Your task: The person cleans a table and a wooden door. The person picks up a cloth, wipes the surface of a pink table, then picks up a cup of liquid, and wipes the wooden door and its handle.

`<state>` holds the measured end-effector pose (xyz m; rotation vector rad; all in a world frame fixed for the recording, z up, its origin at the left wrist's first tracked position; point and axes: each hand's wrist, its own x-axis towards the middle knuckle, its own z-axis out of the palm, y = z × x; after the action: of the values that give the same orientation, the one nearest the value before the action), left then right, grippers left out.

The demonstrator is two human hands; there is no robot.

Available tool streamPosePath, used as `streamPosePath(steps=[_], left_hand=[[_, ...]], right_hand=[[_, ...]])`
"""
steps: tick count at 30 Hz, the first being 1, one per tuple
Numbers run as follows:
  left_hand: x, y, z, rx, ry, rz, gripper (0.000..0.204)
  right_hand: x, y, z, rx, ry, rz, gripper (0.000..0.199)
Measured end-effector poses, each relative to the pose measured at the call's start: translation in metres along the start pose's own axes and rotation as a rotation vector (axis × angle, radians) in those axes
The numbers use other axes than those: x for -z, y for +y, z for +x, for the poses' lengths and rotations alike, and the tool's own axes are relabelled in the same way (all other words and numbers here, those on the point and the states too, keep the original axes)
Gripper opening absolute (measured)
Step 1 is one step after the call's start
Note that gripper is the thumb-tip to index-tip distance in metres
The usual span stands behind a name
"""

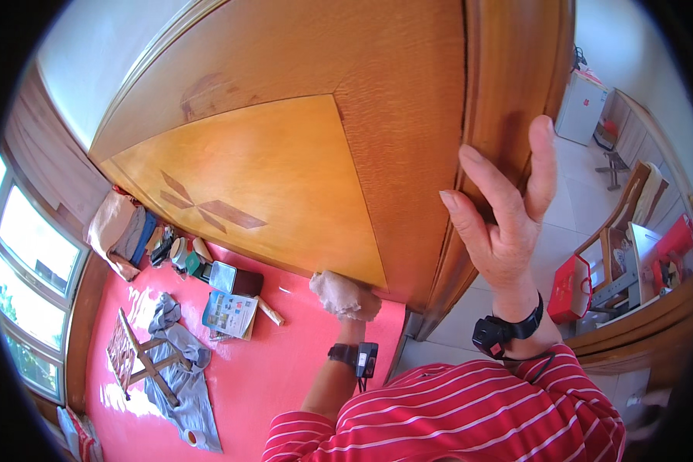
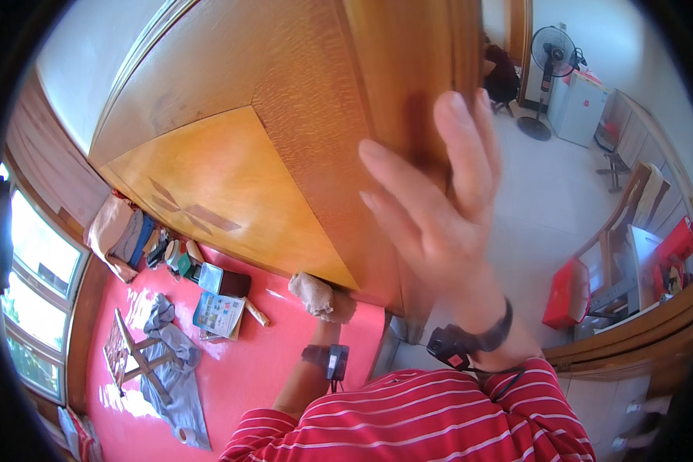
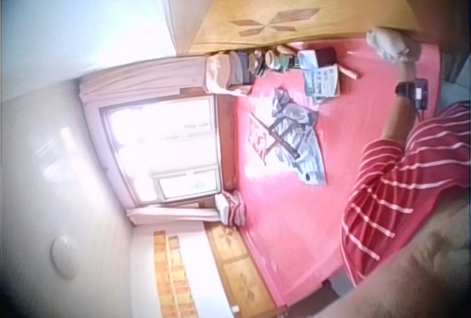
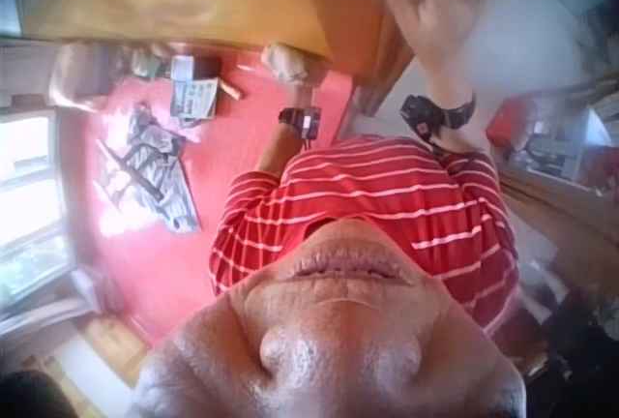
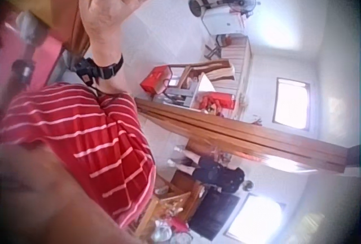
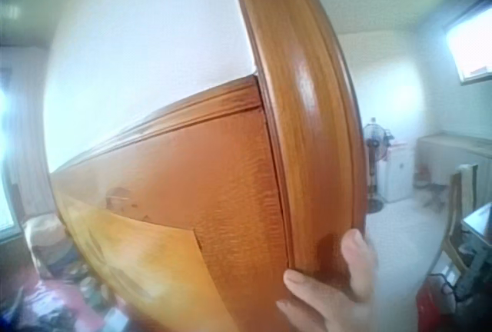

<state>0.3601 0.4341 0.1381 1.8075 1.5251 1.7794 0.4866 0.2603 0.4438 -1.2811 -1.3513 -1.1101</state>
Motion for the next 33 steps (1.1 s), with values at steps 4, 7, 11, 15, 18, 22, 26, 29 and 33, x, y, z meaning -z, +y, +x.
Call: streamPosePath(steps=[4,7,11,15,18,22,26,29,33], left_hand=[[-0.017,-0.055,0.013,0.486,0.103,-0.678,0.023],[-0.027,-0.055,0.039,0.467,0.173,-0.806,0.021],[-0.013,-0.065,0.091,0.464,0.086,-0.786,0.023],[0.005,-0.1,0.112,0.576,-0.07,-0.761,0.024],[0.021,-0.129,0.109,0.68,-0.159,-0.733,0.025],[0.019,-0.15,0.094,0.798,-0.263,-0.737,0.027],[0.017,-0.153,0.103,0.846,-0.33,-0.745,0.029],[0.013,-0.142,0.143,0.788,-0.332,-0.791,0.03],[0.023,-0.109,0.225,0.61,-0.281,-0.854,0.031]], right_hand=[[0.0,-0.011,0.007,0.003,0.027,0.054,0.034],[-0.004,-0.009,0.004,-0.02,0.08,0.016,0.037],[-0.003,-0.008,0.005,-0.015,0.102,-0.004,0.036],[-0.001,-0.008,0.004,-0.02,0.091,0.005,0.035],[-0.002,-0.007,0.004,-0.024,0.096,0.025,0.033],[-0.004,-0.007,0.004,-0.023,0.105,0.049,0.033],[0.0,-0.007,0.004,-0.048,0.088,0.073,0.033],[0.0,-0.006,0.004,-0.042,0.092,0.072,0.033],[-0.007,-0.008,0.003,-0.041,0.113,0.096,0.034]])
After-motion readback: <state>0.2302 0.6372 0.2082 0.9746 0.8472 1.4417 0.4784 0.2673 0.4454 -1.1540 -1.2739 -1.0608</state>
